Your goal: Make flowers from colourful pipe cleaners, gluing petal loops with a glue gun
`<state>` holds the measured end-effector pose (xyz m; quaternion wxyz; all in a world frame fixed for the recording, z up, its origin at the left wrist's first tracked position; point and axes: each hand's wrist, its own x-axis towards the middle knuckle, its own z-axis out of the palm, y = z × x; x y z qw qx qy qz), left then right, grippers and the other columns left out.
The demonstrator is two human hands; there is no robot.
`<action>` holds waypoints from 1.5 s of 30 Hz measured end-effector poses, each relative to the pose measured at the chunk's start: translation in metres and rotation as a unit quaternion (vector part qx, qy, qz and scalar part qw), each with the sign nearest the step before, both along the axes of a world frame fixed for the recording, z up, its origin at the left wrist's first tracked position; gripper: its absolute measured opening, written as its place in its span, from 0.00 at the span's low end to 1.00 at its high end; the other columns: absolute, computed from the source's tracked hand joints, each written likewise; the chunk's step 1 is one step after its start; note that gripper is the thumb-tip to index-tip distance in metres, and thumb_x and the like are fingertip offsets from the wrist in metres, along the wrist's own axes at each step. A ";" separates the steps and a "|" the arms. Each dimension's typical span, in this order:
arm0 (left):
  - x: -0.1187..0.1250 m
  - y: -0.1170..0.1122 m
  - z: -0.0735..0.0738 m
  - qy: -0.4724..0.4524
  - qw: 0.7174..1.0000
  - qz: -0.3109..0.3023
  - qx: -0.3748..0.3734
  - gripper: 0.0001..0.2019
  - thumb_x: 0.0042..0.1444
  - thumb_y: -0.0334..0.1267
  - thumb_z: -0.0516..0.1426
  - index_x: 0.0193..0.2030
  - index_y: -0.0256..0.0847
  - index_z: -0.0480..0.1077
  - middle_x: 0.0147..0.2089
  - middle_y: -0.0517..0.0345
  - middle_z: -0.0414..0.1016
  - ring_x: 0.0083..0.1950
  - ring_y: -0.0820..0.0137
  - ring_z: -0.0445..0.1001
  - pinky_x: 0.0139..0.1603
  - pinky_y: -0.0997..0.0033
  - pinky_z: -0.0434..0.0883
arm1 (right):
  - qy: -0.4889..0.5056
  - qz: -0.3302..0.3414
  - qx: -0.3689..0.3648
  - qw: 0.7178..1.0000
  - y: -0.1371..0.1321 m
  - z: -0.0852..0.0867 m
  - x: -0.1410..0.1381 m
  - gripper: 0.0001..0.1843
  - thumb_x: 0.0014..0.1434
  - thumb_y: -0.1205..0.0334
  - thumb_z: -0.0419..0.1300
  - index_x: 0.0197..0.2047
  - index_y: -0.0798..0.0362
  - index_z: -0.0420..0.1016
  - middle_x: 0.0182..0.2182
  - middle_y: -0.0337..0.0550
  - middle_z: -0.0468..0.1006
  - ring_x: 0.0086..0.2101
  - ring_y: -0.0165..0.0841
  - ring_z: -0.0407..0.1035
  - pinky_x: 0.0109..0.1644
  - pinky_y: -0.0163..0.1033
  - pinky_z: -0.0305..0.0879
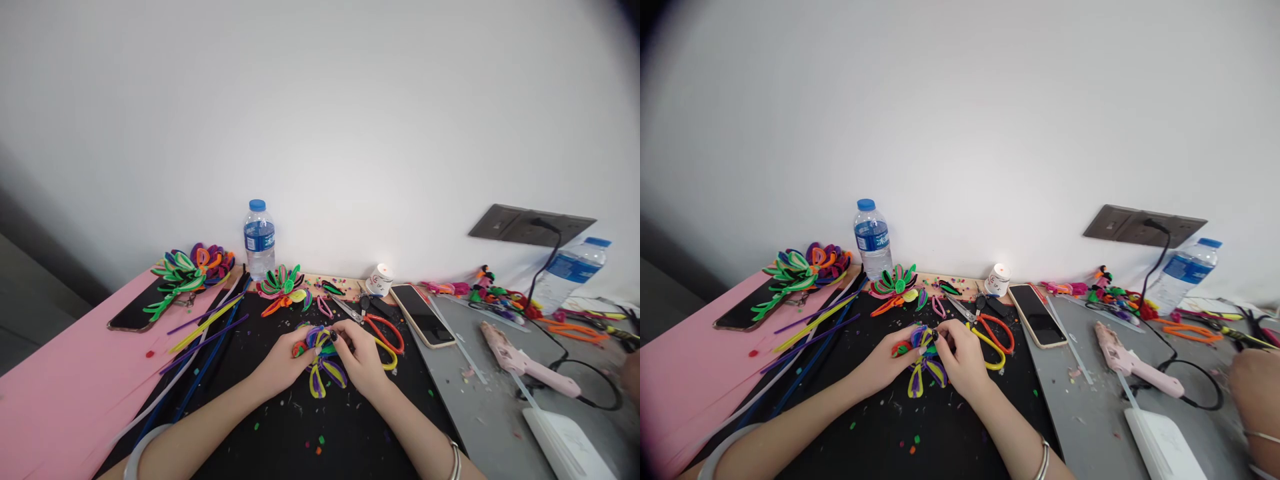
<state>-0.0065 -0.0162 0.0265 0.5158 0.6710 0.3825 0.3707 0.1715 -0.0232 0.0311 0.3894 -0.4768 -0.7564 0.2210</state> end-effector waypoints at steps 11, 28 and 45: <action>0.000 -0.003 0.004 0.027 0.998 0.003 0.049 0.17 0.54 0.30 0.55 0.52 0.40 0.68 0.48 0.53 0.74 0.48 0.64 0.71 0.51 0.67 0.66 | -0.019 -0.001 0.003 1.000 -0.002 0.006 -0.003 0.07 0.59 0.66 0.50 0.33 0.54 0.69 0.27 0.40 0.70 0.27 0.30 0.63 0.31 0.33 0.56; -0.004 -0.008 0.013 0.072 0.993 -0.035 0.085 0.20 0.54 0.30 0.53 0.54 0.44 0.63 0.52 0.54 0.72 0.51 0.65 0.70 0.53 0.68 0.65 | 0.070 -0.028 -0.106 0.991 0.004 -0.001 -0.002 0.20 0.60 0.56 0.47 0.19 0.52 0.52 0.16 0.33 0.54 0.20 0.26 0.50 0.23 0.32 0.45; -0.001 0.002 -0.003 -0.017 0.998 0.014 -0.061 0.13 0.50 0.41 0.60 0.41 0.39 0.65 0.33 0.59 0.71 0.34 0.70 0.70 0.35 0.72 0.66 | 0.213 0.002 -0.173 0.962 0.010 0.007 0.004 0.19 0.60 0.48 0.48 0.32 0.55 0.69 0.16 0.34 0.62 0.18 0.26 0.55 0.20 0.32 0.51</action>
